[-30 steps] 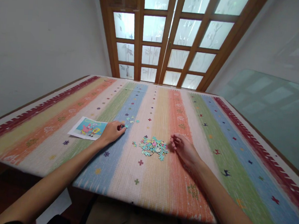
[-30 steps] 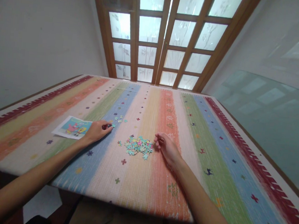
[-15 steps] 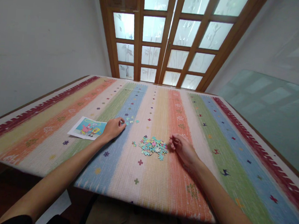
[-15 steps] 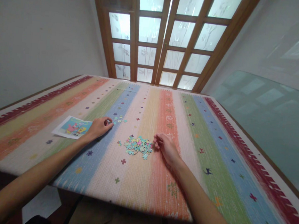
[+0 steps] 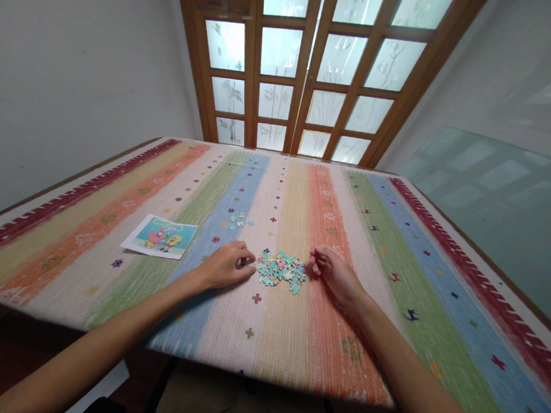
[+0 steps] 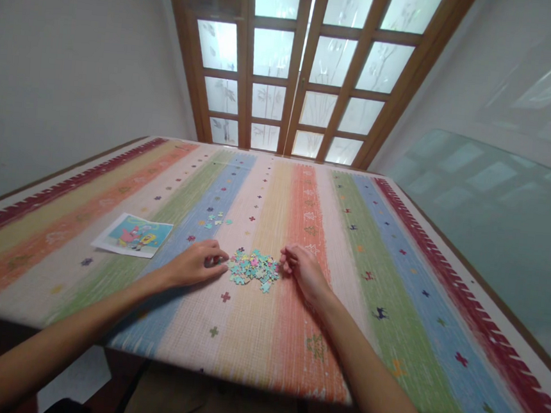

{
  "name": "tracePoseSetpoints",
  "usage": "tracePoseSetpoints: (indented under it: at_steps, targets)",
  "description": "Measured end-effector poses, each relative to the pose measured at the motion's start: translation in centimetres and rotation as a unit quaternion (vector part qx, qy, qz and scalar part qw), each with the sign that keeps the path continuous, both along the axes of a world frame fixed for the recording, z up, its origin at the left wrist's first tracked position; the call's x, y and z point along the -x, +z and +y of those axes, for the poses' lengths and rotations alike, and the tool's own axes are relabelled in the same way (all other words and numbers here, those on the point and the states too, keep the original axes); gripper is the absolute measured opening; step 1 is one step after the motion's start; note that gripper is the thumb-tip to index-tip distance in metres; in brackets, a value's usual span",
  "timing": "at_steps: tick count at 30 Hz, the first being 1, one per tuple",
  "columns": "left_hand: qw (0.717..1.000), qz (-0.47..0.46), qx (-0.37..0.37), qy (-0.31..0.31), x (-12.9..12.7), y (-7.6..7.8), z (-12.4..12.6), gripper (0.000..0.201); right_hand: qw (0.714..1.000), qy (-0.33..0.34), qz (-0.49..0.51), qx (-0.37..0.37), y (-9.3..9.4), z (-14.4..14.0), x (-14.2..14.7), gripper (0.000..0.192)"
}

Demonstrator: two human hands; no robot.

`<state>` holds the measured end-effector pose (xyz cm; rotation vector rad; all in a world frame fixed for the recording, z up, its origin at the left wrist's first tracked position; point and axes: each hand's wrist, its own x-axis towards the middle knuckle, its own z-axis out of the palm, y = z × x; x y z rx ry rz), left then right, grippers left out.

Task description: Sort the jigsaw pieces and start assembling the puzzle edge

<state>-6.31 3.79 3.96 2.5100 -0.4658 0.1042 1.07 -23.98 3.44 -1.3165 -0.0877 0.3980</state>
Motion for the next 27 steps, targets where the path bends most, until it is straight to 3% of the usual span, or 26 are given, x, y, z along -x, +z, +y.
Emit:
tracePoseSetpoints:
  at_steps: [9, 17, 27]
  targets:
    - [1.0, 0.004, 0.02, 0.001, 0.3, -0.5, -0.3, 0.013, 1.0, 0.006, -0.007, 0.013, 0.0, 0.1, 0.1, 0.03]
    - [0.998, -0.058, 0.019, -0.016, 0.9, -0.7, 0.5, 0.019, 1.0, 0.011, 0.0, 0.012, 0.1, 0.1, 0.1, 0.031]
    - [1.0, -0.007, 0.007, -0.007, 0.8, -0.7, -0.2, 0.019, 1.0, 0.018, -0.009, 0.016, -0.1, 0.0, 0.0, 0.03]
